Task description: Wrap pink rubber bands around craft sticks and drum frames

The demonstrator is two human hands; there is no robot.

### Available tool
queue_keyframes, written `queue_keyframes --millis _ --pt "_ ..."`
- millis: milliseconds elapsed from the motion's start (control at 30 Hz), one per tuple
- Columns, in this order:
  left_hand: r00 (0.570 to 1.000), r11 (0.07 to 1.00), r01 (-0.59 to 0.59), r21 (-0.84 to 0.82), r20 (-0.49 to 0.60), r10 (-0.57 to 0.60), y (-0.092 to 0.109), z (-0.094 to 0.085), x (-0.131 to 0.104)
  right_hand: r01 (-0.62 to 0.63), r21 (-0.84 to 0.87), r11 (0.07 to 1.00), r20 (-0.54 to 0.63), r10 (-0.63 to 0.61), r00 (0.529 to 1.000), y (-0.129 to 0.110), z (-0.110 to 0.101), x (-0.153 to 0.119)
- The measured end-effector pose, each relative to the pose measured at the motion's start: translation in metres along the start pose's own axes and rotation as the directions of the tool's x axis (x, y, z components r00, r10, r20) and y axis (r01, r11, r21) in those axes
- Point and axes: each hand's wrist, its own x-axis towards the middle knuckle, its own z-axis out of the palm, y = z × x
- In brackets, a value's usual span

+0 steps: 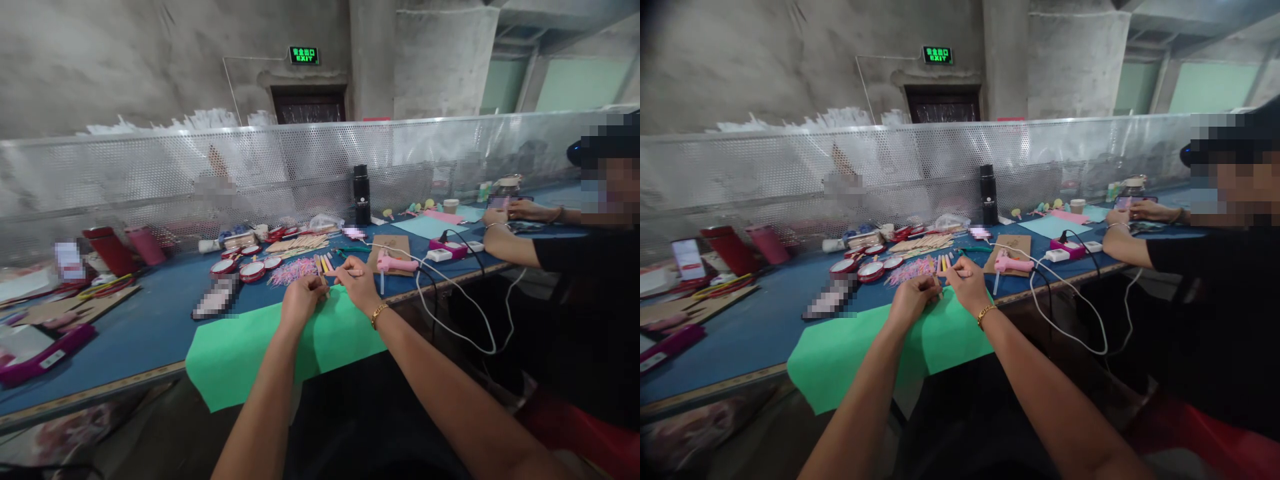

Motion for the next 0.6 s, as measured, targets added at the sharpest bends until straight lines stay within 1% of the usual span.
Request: queue_keyframes --millis 300,433,600 --pt "1.000 0.999 -0.013 0.031 -0.013 0.014 0.0011 -0.0008 -0.0008 0.022 -0.014 1.000 -0.005 -0.022 1.000 0.0007 -0.0006 0.0002" --pt "1.000 0.999 -0.009 0.044 -0.021 0.010 0.0012 -0.0010 -0.0011 0.005 0.003 1.000 -0.005 -0.005 1.000 0.0019 -0.0002 0.0004" --pt "1.000 0.999 -0.019 0.030 -0.003 0.019 0.0052 -0.0020 -0.0021 0.014 0.005 1.000 -0.005 -0.013 1.000 0.0013 -0.0006 0.0001"
